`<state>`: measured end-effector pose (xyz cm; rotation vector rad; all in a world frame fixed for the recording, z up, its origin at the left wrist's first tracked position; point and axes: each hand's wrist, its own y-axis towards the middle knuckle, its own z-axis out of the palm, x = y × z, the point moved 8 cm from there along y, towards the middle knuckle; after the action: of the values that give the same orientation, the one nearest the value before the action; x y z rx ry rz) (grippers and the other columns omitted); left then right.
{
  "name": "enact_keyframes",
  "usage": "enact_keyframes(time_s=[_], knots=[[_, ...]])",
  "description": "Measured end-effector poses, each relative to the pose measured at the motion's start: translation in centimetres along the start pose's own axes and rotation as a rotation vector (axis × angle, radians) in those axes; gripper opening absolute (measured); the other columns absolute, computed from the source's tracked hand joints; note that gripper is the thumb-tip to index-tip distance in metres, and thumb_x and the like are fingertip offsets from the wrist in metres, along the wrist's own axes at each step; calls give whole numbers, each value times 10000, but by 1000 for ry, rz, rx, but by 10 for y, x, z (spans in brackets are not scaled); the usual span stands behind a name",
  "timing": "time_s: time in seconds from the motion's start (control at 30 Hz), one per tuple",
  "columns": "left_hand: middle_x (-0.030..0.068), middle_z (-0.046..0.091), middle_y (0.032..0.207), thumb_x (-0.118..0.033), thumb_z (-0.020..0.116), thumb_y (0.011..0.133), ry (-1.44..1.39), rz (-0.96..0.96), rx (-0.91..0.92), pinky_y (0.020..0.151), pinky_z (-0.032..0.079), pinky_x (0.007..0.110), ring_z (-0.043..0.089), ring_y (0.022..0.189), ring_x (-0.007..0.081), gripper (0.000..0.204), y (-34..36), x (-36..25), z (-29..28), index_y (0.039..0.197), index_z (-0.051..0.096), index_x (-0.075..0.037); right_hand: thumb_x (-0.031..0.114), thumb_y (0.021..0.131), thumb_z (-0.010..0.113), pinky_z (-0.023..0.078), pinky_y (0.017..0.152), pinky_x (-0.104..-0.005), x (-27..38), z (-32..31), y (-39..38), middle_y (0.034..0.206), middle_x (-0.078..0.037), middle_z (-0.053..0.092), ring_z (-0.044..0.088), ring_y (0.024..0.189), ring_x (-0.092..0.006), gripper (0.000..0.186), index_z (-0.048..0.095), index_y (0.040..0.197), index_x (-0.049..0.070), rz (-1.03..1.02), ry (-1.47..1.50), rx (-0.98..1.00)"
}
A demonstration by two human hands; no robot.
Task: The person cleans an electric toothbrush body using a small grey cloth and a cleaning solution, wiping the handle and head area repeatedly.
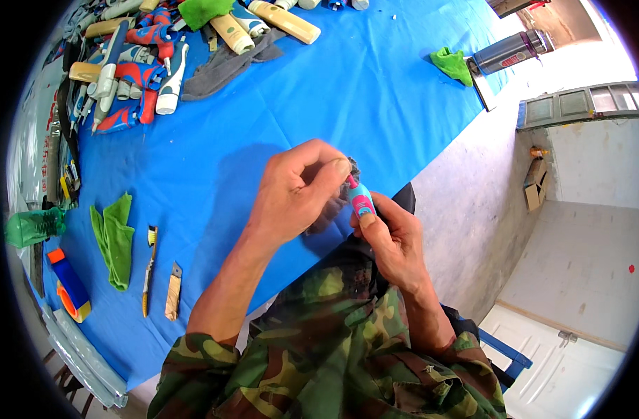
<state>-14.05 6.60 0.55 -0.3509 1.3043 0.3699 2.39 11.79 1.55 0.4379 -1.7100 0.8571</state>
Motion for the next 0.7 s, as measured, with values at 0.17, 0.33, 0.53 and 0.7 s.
enact_keyframes(time_s=[0.17, 0.33, 0.53, 0.7], knots=[[-7, 653, 731, -132, 674, 1007, 3, 7, -34, 557, 446, 235, 563, 652, 35, 148, -2, 1, 1, 964, 715, 4, 173, 1042, 566, 457, 717, -234, -1, 2, 0, 947, -32, 664, 552, 824, -76, 319, 665, 1240, -57, -10, 26, 25], [8, 667, 786, -201, 678, 1033, -1, -13, 17, 628, 491, 233, 595, 692, 53, 216, 0, 3, 4, 953, 710, -3, 152, 1032, 581, 452, 743, -243, 4, -2, -7, 923, 4, 652, 543, 848, -65, 308, 664, 1247, -52, -33, -34, 10], [8, 665, 775, -195, 675, 1032, 46, -14, 1, 619, 491, 235, 595, 682, 55, 211, -3, 0, 6, 955, 712, -2, 153, 1034, 576, 456, 749, -251, -7, -1, -5, 910, 4, 641, 544, 848, -71, 282, 665, 1203, -54, 0, 47, -20], [6, 663, 776, -182, 674, 1031, 35, -32, 12, 624, 492, 235, 589, 684, 53, 200, -2, 4, 8, 950, 709, -2, 153, 1036, 568, 459, 767, -256, -3, -2, -10, 920, -6, 647, 548, 868, -77, 294, 663, 1217, -58, -13, 34, -10]])
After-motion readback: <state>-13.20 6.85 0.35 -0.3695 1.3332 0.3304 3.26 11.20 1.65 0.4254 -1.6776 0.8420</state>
